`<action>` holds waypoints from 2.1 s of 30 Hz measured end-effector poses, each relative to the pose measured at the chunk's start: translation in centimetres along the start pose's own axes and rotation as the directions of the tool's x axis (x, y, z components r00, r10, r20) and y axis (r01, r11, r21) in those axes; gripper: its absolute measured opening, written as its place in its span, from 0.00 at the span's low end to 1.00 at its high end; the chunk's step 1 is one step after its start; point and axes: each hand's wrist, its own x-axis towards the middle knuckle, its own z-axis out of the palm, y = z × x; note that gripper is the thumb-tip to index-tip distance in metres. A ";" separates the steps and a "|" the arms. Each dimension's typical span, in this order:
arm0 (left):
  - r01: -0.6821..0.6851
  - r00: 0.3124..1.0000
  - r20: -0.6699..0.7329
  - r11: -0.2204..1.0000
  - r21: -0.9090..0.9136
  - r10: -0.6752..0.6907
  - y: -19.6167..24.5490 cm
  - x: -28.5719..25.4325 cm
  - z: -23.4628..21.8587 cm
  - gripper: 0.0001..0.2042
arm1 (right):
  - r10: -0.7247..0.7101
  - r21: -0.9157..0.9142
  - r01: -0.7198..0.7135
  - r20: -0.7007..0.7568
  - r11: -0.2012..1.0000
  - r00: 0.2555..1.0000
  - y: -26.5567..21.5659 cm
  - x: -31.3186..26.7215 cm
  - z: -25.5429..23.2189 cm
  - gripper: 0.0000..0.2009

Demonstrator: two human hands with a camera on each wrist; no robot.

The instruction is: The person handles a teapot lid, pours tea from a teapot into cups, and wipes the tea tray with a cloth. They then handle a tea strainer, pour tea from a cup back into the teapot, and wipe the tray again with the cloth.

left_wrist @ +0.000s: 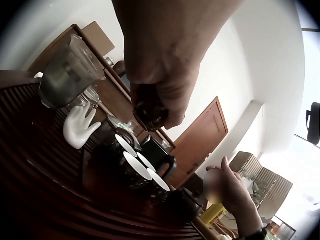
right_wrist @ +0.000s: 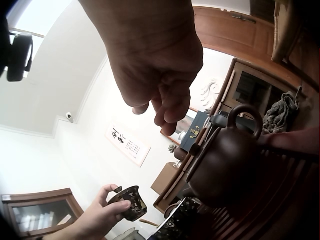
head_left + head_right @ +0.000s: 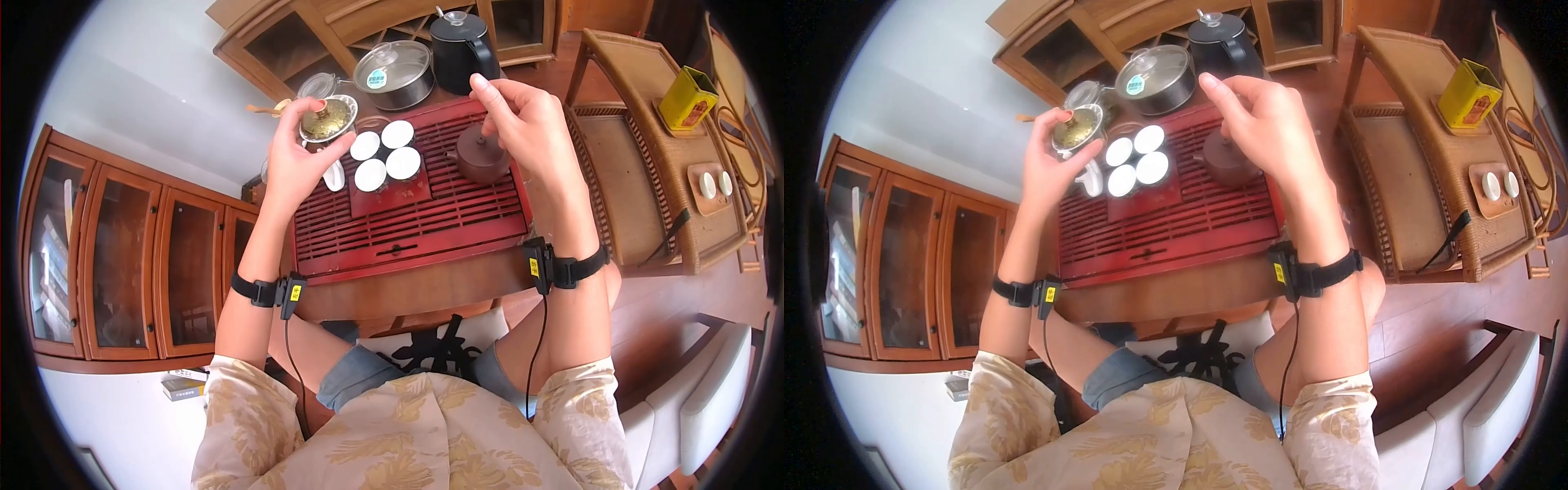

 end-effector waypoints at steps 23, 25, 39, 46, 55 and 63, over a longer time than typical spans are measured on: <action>-0.344 0.890 0.444 0.789 0.509 0.101 6.6 -0.2 0.0 0.29 | -0.016 0.015 0.016 -0.007 1.000 1.000 -0.2 -0.1 -0.3 0.27; -0.340 0.889 0.450 0.790 0.511 0.092 6.9 -0.1 0.0 0.29 | -0.015 0.026 0.016 -0.011 1.000 1.000 0.0 0.0 -0.2 0.26; -0.474 0.847 0.483 0.730 0.492 0.224 6.9 0.6 0.2 0.34 | -0.021 0.034 0.021 -0.014 0.999 1.000 0.0 0.0 -0.2 0.27; -0.497 0.832 0.501 0.723 0.481 0.238 7.2 0.9 0.2 0.34 | -0.019 0.031 0.020 -0.011 0.999 1.000 -0.1 0.0 -0.2 0.27; -0.509 0.823 0.513 0.718 0.476 0.244 7.2 1.1 0.3 0.34 | -0.026 0.027 0.026 -0.010 0.999 1.000 0.1 0.0 -0.3 0.26; -0.520 0.817 0.518 0.710 0.475 0.252 7.1 1.1 0.5 0.34 | -0.031 0.028 0.031 -0.010 0.999 0.999 -0.1 -0.1 -0.3 0.26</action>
